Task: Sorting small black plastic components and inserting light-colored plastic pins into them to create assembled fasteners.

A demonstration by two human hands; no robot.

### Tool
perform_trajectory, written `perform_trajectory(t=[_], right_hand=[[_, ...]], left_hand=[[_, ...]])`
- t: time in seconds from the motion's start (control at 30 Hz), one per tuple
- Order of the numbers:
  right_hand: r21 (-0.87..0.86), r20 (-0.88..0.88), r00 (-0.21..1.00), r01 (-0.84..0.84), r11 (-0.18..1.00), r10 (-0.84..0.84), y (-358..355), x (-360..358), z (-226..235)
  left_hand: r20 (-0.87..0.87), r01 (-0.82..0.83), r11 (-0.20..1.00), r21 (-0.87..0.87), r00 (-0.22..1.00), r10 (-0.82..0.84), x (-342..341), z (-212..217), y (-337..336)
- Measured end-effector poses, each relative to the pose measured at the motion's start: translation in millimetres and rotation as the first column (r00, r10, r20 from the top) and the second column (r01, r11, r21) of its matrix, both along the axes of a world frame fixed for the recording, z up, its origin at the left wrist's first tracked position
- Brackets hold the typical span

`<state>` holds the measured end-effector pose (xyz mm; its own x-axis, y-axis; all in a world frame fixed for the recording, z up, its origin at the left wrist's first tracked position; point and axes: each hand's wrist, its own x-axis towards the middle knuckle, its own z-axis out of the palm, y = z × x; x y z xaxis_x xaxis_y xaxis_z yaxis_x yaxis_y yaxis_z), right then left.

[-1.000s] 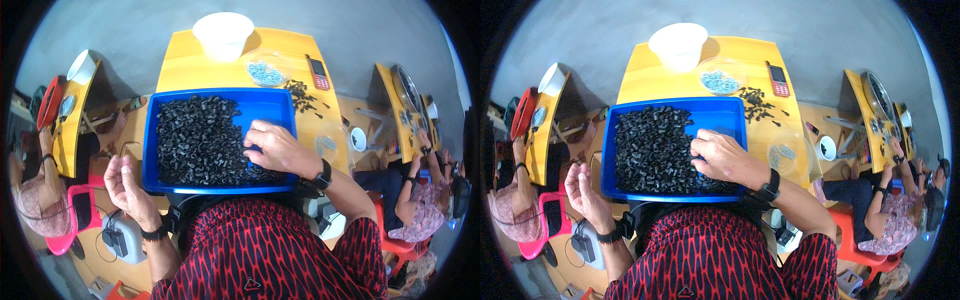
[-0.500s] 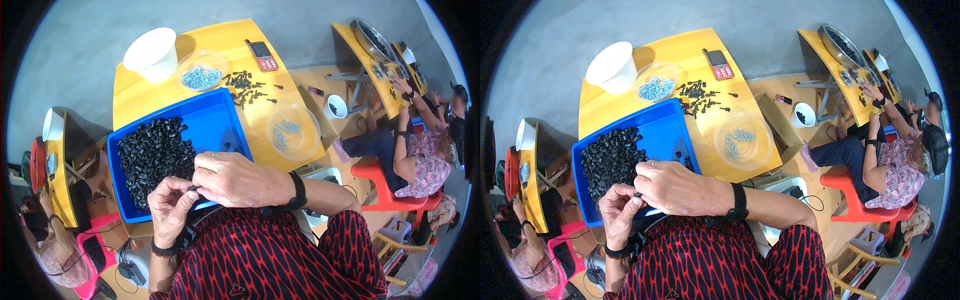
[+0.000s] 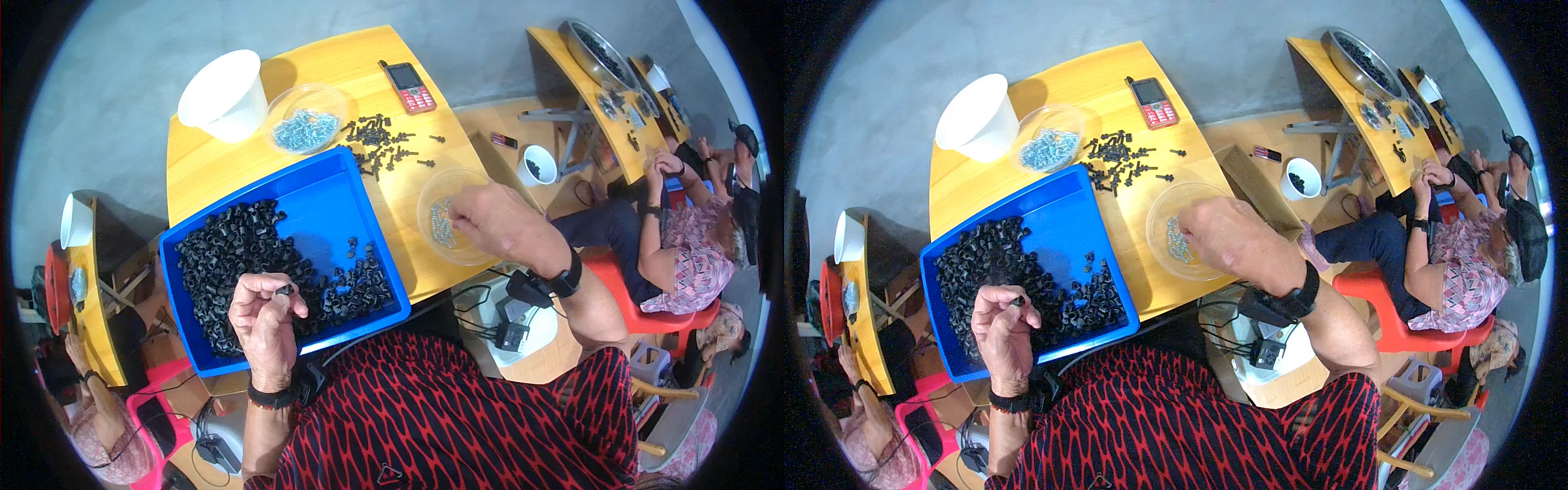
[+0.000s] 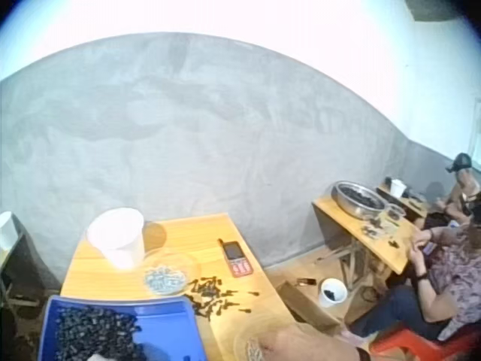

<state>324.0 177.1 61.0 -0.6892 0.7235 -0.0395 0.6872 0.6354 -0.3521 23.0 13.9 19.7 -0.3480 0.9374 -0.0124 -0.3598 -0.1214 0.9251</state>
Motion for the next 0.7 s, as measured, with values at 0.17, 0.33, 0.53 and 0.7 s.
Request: perform_trajectory(t=[0.17,0.33,0.53,0.7], right_hand=[[-0.080,0.138,0.990,-0.018,0.997,0.028,-3,1,-11],[-0.074,0.229,0.971,-0.051,0.996,0.067,-4,-3,-22],[-0.017,0.227,0.969,-0.096,0.995,0.097,-2,-2,-23],[-0.163,-0.062,0.998,0.009,0.987,-0.019,-1,-5,13]], left_hand=[[-0.063,-0.034,0.998,-0.050,0.998,0.031,-1,-5,-4],[-0.043,-0.058,0.998,-0.008,0.997,0.058,3,-3,-2],[-0.018,-0.104,0.993,0.060,0.994,0.106,0,-7,-2],[0.030,-0.134,0.991,0.011,0.991,0.133,0,-4,-3]])
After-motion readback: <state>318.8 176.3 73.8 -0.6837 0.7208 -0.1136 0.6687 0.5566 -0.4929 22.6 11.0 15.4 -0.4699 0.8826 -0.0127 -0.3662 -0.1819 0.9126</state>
